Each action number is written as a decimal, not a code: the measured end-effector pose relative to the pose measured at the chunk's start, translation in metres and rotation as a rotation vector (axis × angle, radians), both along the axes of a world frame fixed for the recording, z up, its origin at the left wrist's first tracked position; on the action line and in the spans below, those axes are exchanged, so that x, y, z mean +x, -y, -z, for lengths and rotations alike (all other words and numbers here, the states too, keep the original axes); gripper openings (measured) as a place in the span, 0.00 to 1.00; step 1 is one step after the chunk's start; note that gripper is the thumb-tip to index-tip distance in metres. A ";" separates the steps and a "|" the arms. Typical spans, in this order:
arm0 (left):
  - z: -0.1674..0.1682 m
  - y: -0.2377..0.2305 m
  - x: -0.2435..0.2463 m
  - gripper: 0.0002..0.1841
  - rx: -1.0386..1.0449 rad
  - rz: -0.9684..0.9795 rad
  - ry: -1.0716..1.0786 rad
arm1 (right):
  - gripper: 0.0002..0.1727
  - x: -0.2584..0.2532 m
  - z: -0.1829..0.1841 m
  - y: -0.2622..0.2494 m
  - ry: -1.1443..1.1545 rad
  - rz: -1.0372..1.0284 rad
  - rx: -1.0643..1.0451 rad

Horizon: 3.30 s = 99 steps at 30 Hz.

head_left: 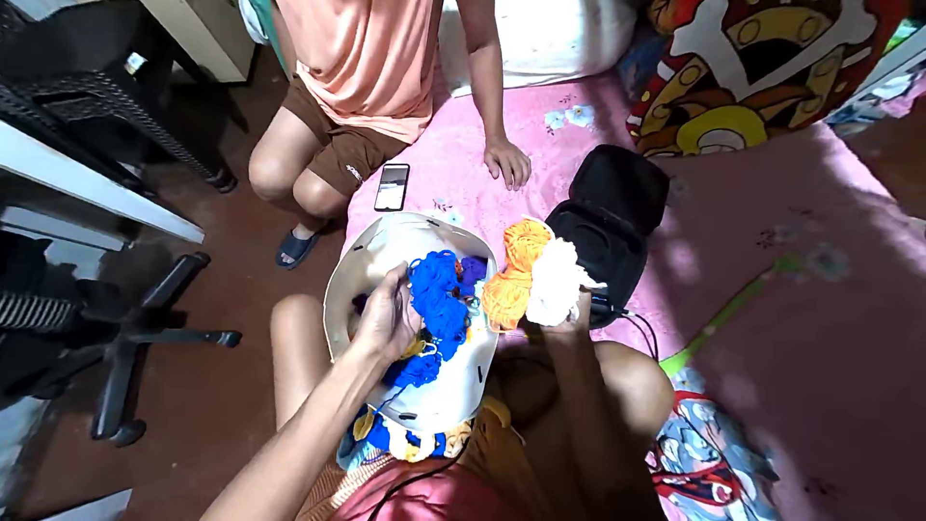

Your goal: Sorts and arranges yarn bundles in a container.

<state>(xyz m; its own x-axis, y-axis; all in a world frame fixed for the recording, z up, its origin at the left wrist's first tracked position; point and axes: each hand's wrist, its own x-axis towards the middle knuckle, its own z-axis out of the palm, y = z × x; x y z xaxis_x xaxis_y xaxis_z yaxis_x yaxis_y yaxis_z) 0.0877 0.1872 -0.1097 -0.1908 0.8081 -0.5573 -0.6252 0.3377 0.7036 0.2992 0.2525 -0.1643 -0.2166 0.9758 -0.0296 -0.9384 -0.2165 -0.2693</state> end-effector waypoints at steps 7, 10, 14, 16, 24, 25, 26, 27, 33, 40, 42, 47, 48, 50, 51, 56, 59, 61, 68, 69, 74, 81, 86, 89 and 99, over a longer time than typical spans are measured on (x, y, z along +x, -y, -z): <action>0.001 0.005 -0.027 0.21 0.201 0.362 -0.353 | 0.16 0.011 0.007 0.009 0.535 0.191 0.130; -0.027 0.000 -0.065 0.26 0.327 0.486 -0.778 | 0.09 0.023 0.013 0.007 0.588 0.192 0.306; -0.035 0.007 -0.092 0.26 0.374 0.700 -1.165 | 0.14 0.017 -0.002 -0.008 0.850 0.231 0.674; -0.029 0.011 -0.078 0.27 0.362 0.768 -1.145 | 0.12 0.006 -0.004 -0.007 0.966 0.236 0.808; 0.001 -0.022 0.015 0.27 0.196 0.923 -0.684 | 0.14 0.001 0.018 -0.017 0.922 0.237 0.714; -0.001 -0.022 0.015 0.28 0.186 0.893 -0.574 | 0.13 0.002 0.019 -0.018 0.883 0.227 0.676; -0.004 -0.022 0.014 0.30 0.162 0.853 -0.480 | 0.12 0.002 0.019 -0.017 0.866 0.217 0.638; -0.007 -0.022 0.012 0.32 0.132 0.808 -0.426 | 0.11 0.000 0.017 -0.015 0.876 0.208 0.589; -0.001 -0.018 0.020 0.16 0.173 0.590 -0.537 | 0.12 -0.005 0.013 -0.011 0.762 0.013 0.498; 0.009 -0.005 0.028 0.16 0.400 0.427 -0.820 | 0.10 -0.009 0.010 -0.007 0.573 0.152 0.232; 0.008 -0.002 0.035 0.15 0.463 0.437 -0.755 | 0.09 -0.013 0.011 0.000 0.515 0.119 0.267; 0.009 -0.005 0.038 0.11 0.424 0.342 -1.002 | 0.22 -0.014 0.005 0.003 0.680 0.064 0.504; 0.008 -0.006 0.039 0.11 0.391 0.340 -1.143 | 0.28 -0.013 0.006 0.003 0.728 0.047 0.531; 0.004 -0.007 0.042 0.10 0.379 0.366 -1.394 | 0.37 -0.012 0.004 0.005 0.772 0.017 0.561; 0.003 -0.007 0.043 0.10 0.417 0.375 -1.490 | 0.41 -0.012 0.004 0.006 0.783 0.007 0.564; 0.010 -0.005 0.039 0.21 0.568 0.497 -1.382 | 0.40 -0.005 -0.002 0.003 0.659 0.046 0.358; 0.006 -0.003 0.032 0.21 0.510 0.513 -1.038 | 0.35 -0.006 -0.002 0.001 0.509 0.069 0.209; 0.010 -0.006 0.024 0.17 0.501 0.365 -0.898 | 0.31 -0.008 0.001 -0.001 0.431 0.069 0.125; 0.018 -0.011 0.009 0.17 0.521 0.181 -0.869 | 0.27 -0.019 0.002 -0.001 0.851 0.329 0.249; 0.016 -0.008 0.013 0.15 0.545 0.215 -0.989 | 0.29 -0.020 0.000 0.002 0.914 0.372 0.301; -0.002 0.000 0.043 0.32 0.522 0.294 -1.398 | 0.30 -0.021 -0.008 0.015 1.008 0.274 0.533; 0.003 -0.011 0.029 0.13 0.530 0.218 -0.937 | 0.22 -0.012 -0.002 0.001 0.626 0.086 0.419; 0.013 -0.011 0.029 0.12 0.540 0.094 -0.925 | 0.33 -0.008 0.003 0.000 0.688 -0.020 0.583; 0.012 -0.009 0.030 0.13 0.547 0.022 -1.028 | 0.52 -0.009 -0.004 0.007 0.836 -0.088 0.675; 0.022 -0.007 0.034 0.18 0.522 0.212 -1.059 | 0.08 -0.016 -0.004 0.005 0.679 0.106 0.148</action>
<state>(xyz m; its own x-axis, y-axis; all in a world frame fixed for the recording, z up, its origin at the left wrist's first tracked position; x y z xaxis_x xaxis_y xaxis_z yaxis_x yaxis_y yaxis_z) 0.1218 0.1945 -0.1317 -0.1920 0.9607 0.2003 0.3804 -0.1153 0.9176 0.2834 0.2476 -0.1604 -0.1006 0.9949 0.0102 -0.5664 -0.0488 -0.8227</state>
